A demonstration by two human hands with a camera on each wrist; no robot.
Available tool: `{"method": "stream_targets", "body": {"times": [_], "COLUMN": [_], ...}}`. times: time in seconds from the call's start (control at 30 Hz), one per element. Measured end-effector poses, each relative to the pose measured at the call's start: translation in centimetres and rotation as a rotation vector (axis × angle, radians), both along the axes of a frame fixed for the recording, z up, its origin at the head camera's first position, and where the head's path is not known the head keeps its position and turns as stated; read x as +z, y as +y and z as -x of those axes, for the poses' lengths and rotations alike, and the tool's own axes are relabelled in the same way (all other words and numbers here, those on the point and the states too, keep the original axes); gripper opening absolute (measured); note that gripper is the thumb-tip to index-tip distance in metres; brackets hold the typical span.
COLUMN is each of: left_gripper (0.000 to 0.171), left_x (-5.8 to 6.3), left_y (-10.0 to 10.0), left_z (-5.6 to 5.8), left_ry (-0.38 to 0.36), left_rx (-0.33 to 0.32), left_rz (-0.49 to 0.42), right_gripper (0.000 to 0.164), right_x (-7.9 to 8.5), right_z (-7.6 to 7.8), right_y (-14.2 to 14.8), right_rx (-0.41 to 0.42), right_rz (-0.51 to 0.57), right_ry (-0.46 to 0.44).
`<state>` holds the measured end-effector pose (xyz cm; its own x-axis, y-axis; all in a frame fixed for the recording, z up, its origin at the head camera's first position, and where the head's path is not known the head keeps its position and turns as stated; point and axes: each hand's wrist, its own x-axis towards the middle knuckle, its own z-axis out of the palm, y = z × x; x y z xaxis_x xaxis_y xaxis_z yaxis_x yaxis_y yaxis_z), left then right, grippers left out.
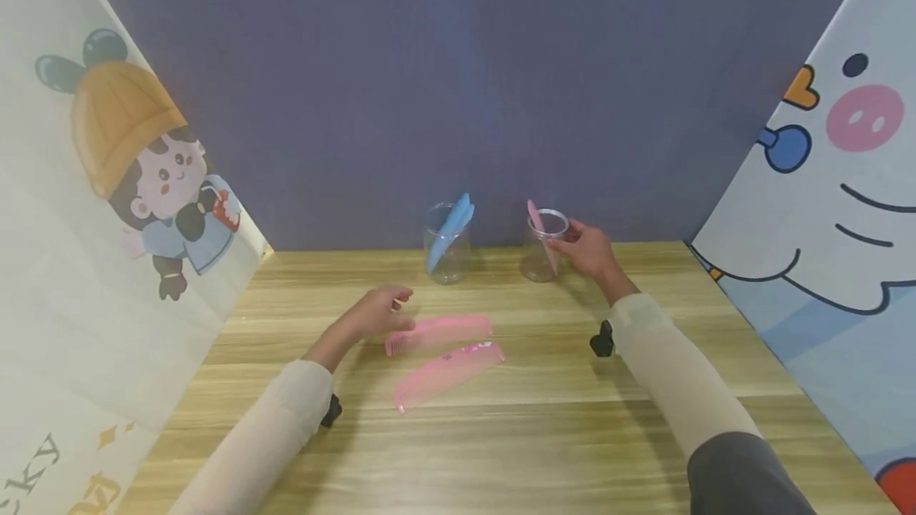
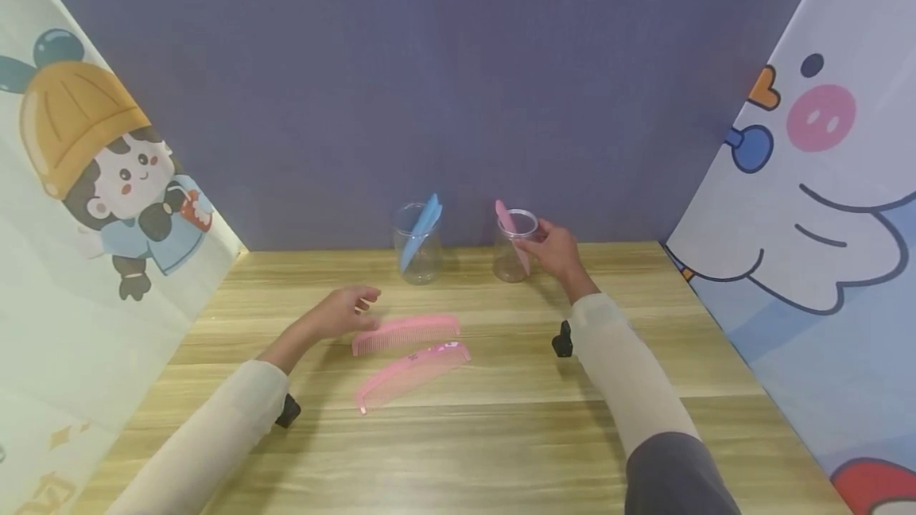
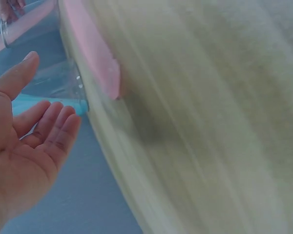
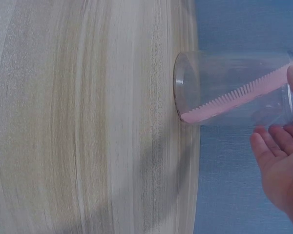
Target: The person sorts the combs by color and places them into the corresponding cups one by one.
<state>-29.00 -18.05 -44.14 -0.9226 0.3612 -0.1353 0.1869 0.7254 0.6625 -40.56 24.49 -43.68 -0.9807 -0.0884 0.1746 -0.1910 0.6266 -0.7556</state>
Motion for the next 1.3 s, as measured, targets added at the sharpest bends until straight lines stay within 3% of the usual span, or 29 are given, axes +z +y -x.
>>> {"method": "stream_targets", "body": {"times": [0.13,0.3,0.4,0.6,0.77,0.93,1.07,1.3], "left_gripper": [0.069,0.070,0.068,0.044,0.037,0.036,0.035,0.047], "left_x": [-0.7,-1.4,-1.7,-2.6,-3.0,-2.9,-2.9,-2.2], "left_y": [0.2,-0.1,-0.3,-0.2,0.1,0.4,0.6,0.8], "left_z": [-0.7,-1.5,-1.9,-1.9,-1.7,-1.9,-2.1,-2.2], "left_ry": [0.014,0.124,0.158,0.172,0.184,0.194,0.268,0.295], "left_rx": [-0.023,-0.070,-0.076,-0.085,-0.059,-0.052,-0.079,-0.067], "left_rz": [0.071,0.246,0.289,0.309,0.317,0.319,0.364,0.362], "right_gripper": [0.068,0.068,0.069,0.068,0.070,0.071,0.069,0.067], "right_x": [0.0,0.1,0.2,0.3,0.1,0.0,0.1,0.0], "right_z": [-0.1,-0.1,-0.1,0.0,0.0,0.0,-0.1,-0.1], "right_y": [0.1,0.1,-0.1,-0.1,-0.1,0.0,0.1,0.1], "right_rx": [-0.003,0.002,0.000,-0.007,-0.002,0.002,0.004,-0.006], "right_rz": [0.000,-0.003,-0.006,-0.013,-0.007,-0.003,-0.006,-0.018], "right_ry": [0.001,-0.006,-0.007,-0.005,-0.007,-0.002,0.005,0.008]}}
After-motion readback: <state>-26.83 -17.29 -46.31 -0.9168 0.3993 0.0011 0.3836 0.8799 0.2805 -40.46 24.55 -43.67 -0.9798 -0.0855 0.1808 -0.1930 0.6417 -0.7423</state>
